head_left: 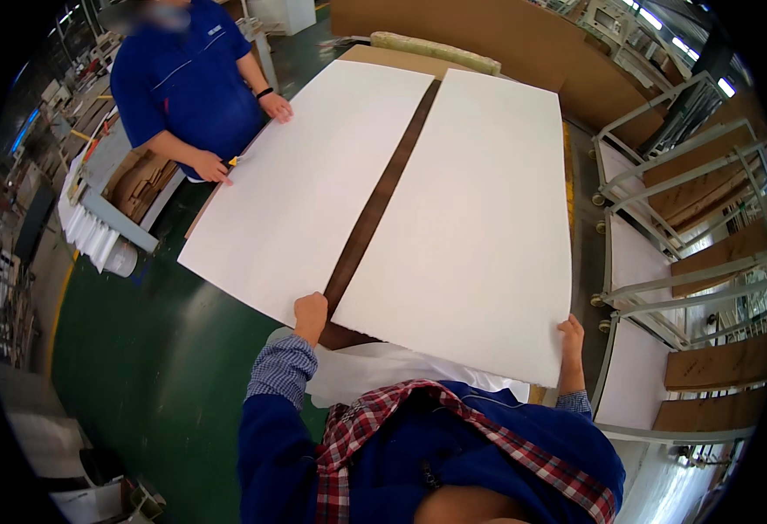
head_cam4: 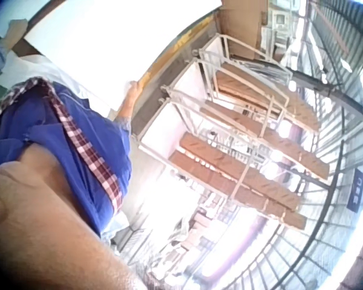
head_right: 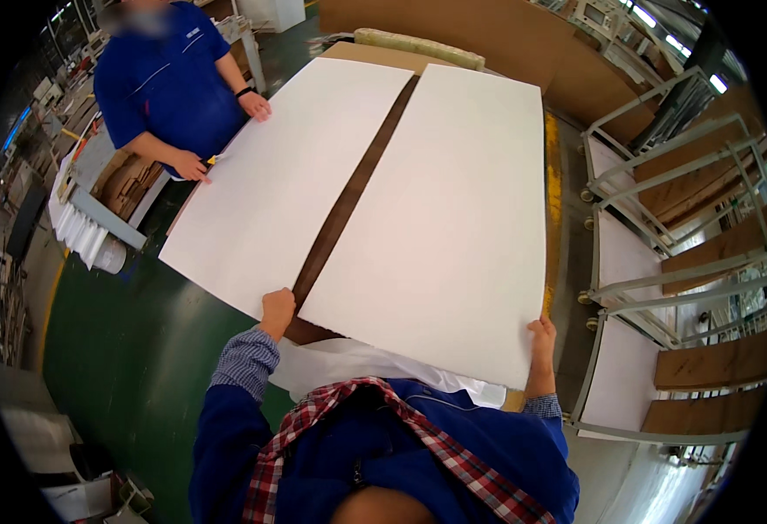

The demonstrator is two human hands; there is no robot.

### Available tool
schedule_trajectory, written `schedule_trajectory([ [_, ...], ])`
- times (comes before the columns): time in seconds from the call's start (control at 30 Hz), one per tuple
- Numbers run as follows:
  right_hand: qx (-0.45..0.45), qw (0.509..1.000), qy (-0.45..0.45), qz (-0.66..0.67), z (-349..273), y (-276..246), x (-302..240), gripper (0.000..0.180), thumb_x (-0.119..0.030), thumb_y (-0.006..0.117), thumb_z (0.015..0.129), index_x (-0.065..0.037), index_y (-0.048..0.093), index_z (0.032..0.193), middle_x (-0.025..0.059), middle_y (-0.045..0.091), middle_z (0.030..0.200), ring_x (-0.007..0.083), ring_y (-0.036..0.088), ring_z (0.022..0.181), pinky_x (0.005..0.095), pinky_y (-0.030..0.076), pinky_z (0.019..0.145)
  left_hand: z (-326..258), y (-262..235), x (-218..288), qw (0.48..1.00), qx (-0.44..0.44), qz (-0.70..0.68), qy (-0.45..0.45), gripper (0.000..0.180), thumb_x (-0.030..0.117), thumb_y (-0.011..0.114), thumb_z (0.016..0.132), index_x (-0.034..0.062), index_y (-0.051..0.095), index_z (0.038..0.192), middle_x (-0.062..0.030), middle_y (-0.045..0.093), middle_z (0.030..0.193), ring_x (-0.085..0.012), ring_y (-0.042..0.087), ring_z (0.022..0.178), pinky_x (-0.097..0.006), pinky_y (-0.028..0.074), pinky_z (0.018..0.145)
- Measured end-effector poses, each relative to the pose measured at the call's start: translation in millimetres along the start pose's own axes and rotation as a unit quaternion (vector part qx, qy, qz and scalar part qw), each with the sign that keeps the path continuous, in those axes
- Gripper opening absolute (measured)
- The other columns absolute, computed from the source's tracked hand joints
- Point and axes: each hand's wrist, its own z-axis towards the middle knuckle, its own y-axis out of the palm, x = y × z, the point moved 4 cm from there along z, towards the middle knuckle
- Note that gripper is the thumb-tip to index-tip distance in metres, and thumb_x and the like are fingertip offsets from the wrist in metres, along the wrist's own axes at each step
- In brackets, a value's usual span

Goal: The person aligns and joins two large white panels on a workbench while a coworker cuts and tapes them. The person then places a translucent sheet over the joined panels and smooths it down.

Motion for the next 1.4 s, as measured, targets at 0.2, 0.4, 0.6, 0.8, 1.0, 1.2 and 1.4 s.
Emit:
schedule_trajectory([
  [0.2, 0.005, 0.999, -0.023, 0.024, -5, -7, -13, 0.029, -0.012, 0.043, 0.074, 0.001, 0.057, 0.095, 0.0021, 0.059, 0.079, 0.0098, 0.053, 0.067, 0.0209, 0.043, 0.061, -7, -6, 5, 0.999, 0.02, -0.023, 0.034, 0.006, 0.011, 0.059, 0.071, 0.009, 0.059, 0.065, -0.0044, 0.062, 0.066, -0.0191, 0.063, 0.063, -0.032, 0.047, 0.049],
  [0.4, -0.02, 0.971, 0.023, 0.238, 7, 11, 13, 0.035, -0.017, 0.043, 0.077, 0.002, 0.054, 0.105, 0.004, 0.058, 0.09, 0.0146, 0.053, 0.074, 0.0228, 0.043, 0.069, -16, -20, 58, 0.979, 0.141, 0.021, 0.143, 0.004, 0.014, 0.059, 0.069, 0.0105, 0.058, 0.068, -0.0038, 0.06, 0.066, -0.018, 0.059, 0.064, -0.032, 0.04, 0.05],
  [0.6, 0.052, 0.978, -0.131, 0.155, 19, -47, 37, 0.013, -0.008, 0.042, 0.079, -0.003, 0.054, 0.079, 0.0015, 0.054, 0.076, 0.0112, 0.05, 0.066, 0.0223, 0.043, 0.062, -33, -30, 111, 0.97, 0.101, 0.088, 0.204, 0.01, 0.013, 0.058, 0.068, 0.005, 0.06, 0.074, -0.0101, 0.059, 0.065, -0.0241, 0.056, 0.068, -0.041, 0.042, 0.057],
  [0.8, 0.104, 0.97, -0.2, 0.09, 15, -72, 12, 0.021, -0.009, 0.049, 0.087, -0.008, 0.044, 0.067, -0.0026, 0.047, 0.067, 0.0045, 0.043, 0.064, 0.02, 0.04, 0.058, -44, -8, 147, 0.969, 0.14, 0.013, 0.206, 0.01, 0.013, 0.056, 0.069, 0.0042, 0.06, 0.072, -0.0106, 0.057, 0.069, -0.0258, 0.053, 0.069, -0.047, 0.045, 0.057],
  [1.0, 0.02, 0.956, -0.089, 0.278, 11, -11, -21, 0.014, -0.014, 0.045, 0.08, -0.004, 0.053, 0.076, 0.0015, 0.054, 0.07, 0.0109, 0.05, 0.063, 0.0219, 0.044, 0.06, -46, -19, 160, 0.971, 0.157, -0.031, 0.178, 0.011, 0.016, 0.057, 0.068, 0.0057, 0.058, 0.073, -0.0089, 0.052, 0.077, -0.026, 0.052, 0.076, -0.04, 0.047, 0.051],
  [1.2, -0.085, 0.931, 0.088, 0.344, -30, 75, -52, 0.03, -0.012, 0.043, 0.071, 0.002, 0.057, 0.094, 0.0091, 0.061, 0.087, 0.021, 0.058, 0.078, 0.0292, 0.048, 0.074, -39, -78, 130, 0.931, 0.123, -0.327, 0.104, 0.038, 0.031, 0.057, 0.073, 0.0048, 0.056, 0.1, -0.0139, 0.054, 0.095, -0.0298, 0.052, 0.091, -0.05, 0.047, 0.067],
  [1.4, -0.232, 0.911, 0.079, 0.332, -43, 205, -36, 0.03, -0.004, 0.047, 0.066, 0.004, 0.056, 0.094, 0.008, 0.062, 0.08, 0.017, 0.06, 0.07, 0.0286, 0.05, 0.066, -23, -14, 148, 0.89, 0.079, -0.433, 0.118, 0.061, 0.04, 0.054, 0.077, 0.0144, 0.038, 0.13, -0.0165, 0.03, 0.136, -0.0375, 0.028, 0.124, -0.055, 0.016, 0.101],
])
